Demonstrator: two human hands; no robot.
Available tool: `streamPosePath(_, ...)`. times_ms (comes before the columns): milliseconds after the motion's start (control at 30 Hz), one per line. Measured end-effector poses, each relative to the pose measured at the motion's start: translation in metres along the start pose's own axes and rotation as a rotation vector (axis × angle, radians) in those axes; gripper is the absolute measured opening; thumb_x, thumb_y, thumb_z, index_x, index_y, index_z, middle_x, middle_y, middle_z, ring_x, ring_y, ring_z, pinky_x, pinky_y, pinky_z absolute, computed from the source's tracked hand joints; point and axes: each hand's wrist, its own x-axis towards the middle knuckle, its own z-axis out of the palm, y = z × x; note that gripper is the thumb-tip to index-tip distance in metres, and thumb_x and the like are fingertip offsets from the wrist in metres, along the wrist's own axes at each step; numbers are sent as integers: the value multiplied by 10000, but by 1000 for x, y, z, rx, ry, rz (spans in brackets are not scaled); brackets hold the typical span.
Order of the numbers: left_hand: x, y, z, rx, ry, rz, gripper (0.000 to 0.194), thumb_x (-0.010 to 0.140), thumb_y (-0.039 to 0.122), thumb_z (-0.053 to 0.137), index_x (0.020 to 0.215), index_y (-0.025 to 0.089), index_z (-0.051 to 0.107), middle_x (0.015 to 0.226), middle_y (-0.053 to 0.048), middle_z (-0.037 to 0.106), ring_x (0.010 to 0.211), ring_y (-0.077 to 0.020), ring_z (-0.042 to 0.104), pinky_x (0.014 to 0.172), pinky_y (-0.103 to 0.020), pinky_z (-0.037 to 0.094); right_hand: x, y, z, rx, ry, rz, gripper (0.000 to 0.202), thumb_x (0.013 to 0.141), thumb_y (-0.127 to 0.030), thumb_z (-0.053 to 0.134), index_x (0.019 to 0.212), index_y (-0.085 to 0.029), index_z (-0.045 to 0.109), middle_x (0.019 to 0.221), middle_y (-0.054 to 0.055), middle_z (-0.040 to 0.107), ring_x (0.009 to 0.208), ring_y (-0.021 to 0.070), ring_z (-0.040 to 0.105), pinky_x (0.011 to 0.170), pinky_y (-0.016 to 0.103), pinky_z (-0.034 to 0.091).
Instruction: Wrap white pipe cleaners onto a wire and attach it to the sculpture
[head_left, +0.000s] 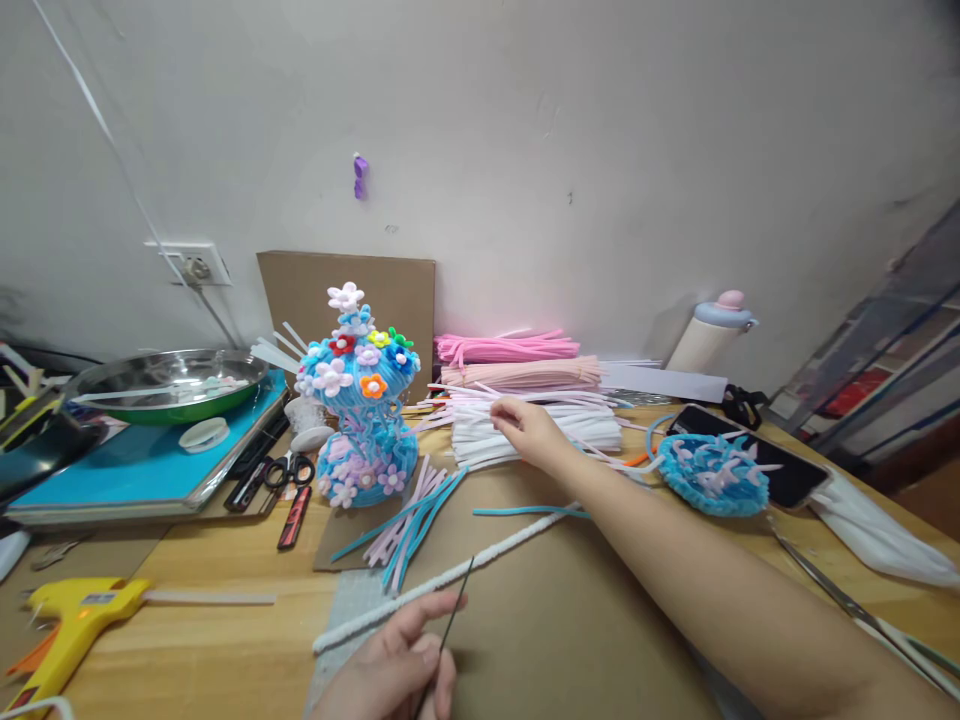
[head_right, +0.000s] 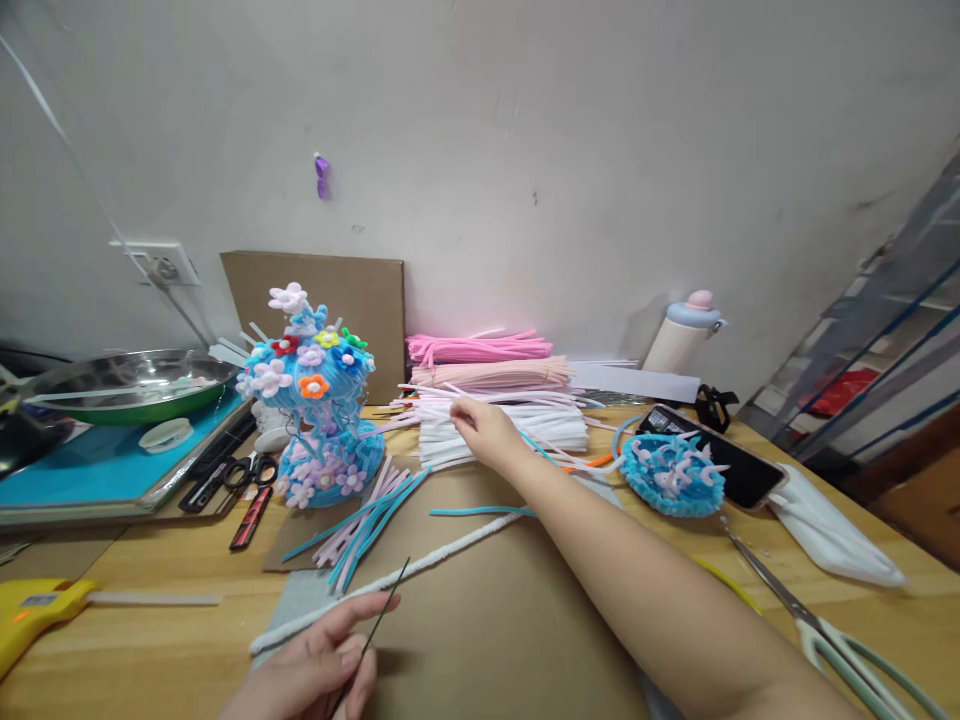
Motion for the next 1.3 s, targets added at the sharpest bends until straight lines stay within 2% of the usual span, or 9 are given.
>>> streamPosePath(200, 4, -2, -5, 56, -42, 77, 575, 696, 291, 712, 1235, 160, 563, 629, -49, 653, 386, -40, 382, 402, -169, 188, -13, -85, -52, 203, 65, -194, 286, 929, -226, 390, 1119, -221, 603, 945, 27, 649, 819, 137, 596, 705, 243, 466)
streamPosePath(333, 6, -6, -7, 115, -144, -1, 573, 622, 266, 733, 1170, 149, 613, 522, -2, 592, 390, -46, 366, 419, -187, 164, -32, -131, -82, 180, -150, -560, 352, 914, -124, 319, 1071, -212, 621, 899, 60, 645, 821, 158, 581, 728, 273, 447)
streamPosePath(500, -4, -4, 5, 135, -146, -102, 311, 681, 256, 699, 964, 143, 636, 497, 33, 522, 366, -26, 292, 400, -184, 109, -12, -95, -83, -51, 19, -293, 298, 836, -85, 389, 948, -178, 649, 939, 85, 659, 903, 203, 569, 814, 319, 417)
streamPosePath(600, -9, -2, 11, 176, -125, -71, 369, 779, 404, 645, 1047, 155, 588, 483, 52, 487, 349, -29, 231, 385, -184, 79, -6, -70, -82, -74, 63, -184, 312, 873, -97, 372, 999, -175, 647, 887, 92, 656, 871, 212, 562, 805, 332, 402)
streamPosePath(700, -10, -4, 13, 183, -112, -48, 424, 770, 425, 664, 1096, 172, 567, 463, 59, 477, 362, -38, 273, 382, -166, 104, -34, -84, -81, -63, 20, -207, 233, 912, -209, 432, 940, -223, 663, 818, 50, 644, 797, 187, 558, 753, 296, 395)
streamPosePath(800, -10, -7, 14, 115, -97, -37, 253, 722, 305, 711, 897, 154, 611, 587, 9, 583, 400, -24, 375, 406, -145, 192, -84, -117, -73, -37, -234, -406, 300, 904, -147, 400, 1003, -248, 665, 732, 30, 606, 689, 159, 525, 629, 271, 345)
streamPosePath(933, -13, -9, 18, 123, -175, -36, 251, 738, 303, 671, 922, 160, 578, 650, -13, 644, 325, -1, 331, 374, -151, 154, -138, -134, -57, -57, -327, -327, 365, 861, -74, 423, 1111, -256, 615, 835, 37, 623, 744, 167, 500, 639, 294, 297)
streamPosePath(1100, -18, -12, 22, 278, -133, -75, 361, 754, 499, 647, 890, 178, 552, 568, 18, 626, 287, 5, 283, 347, -143, 106, -158, -130, -45, -16, -322, -288, 378, 847, -88, 445, 1140, -280, 585, 810, 19, 594, 718, 166, 454, 618, 301, 238)
streamPosePath(1300, -18, -15, 27, 383, -52, -78, 430, 637, 517, 739, 831, 165, 585, 559, 45, 581, 339, -29, 454, 342, -133, 241, -162, -139, -43, -38, -279, -300, 268, 821, -80, 452, 956, -240, 619, 891, 19, 575, 765, 157, 436, 679, 319, 232)
